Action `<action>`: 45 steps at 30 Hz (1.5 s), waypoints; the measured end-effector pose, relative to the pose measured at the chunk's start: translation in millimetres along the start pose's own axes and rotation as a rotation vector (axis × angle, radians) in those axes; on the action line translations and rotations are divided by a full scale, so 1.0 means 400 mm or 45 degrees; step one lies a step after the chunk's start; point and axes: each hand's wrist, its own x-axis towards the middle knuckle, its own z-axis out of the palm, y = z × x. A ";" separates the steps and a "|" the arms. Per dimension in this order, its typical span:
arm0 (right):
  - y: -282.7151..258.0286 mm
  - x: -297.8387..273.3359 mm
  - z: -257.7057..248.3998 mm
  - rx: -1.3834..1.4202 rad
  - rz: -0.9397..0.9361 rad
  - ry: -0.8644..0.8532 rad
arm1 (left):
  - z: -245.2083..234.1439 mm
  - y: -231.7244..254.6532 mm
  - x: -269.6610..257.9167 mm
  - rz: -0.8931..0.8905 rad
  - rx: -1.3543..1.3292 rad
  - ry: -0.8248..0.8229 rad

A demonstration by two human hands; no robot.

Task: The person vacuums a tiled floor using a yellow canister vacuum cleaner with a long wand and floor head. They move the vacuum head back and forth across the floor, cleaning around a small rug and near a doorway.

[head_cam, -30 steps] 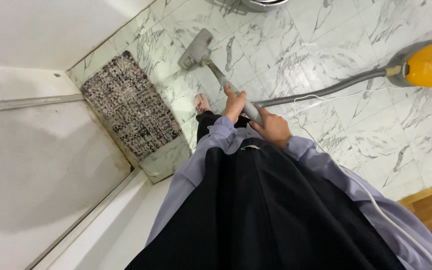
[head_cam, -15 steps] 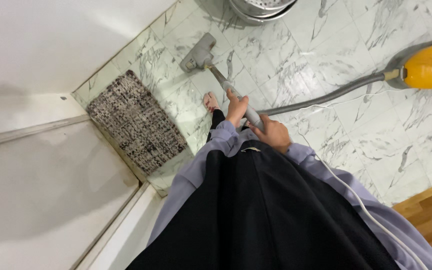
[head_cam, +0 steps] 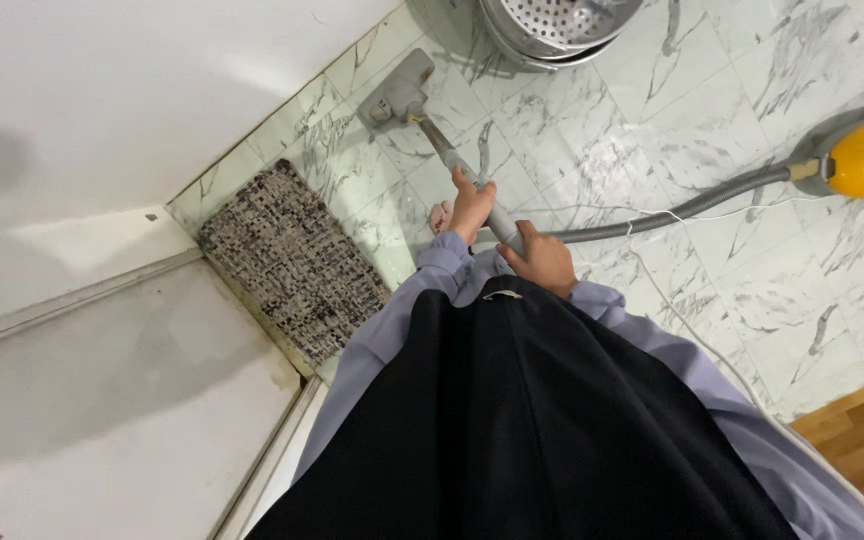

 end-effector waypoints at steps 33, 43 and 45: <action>0.282 -0.080 -0.089 -0.158 -0.099 -0.015 | 0.277 -0.028 -0.135 -0.267 -0.207 0.102; 0.487 -0.176 -0.157 -0.066 -0.059 0.057 | 0.500 -0.120 -0.185 -0.070 0.025 0.075; 0.501 -0.179 -0.167 -0.052 -0.047 0.064 | 0.521 -0.112 -0.184 -0.112 0.078 0.069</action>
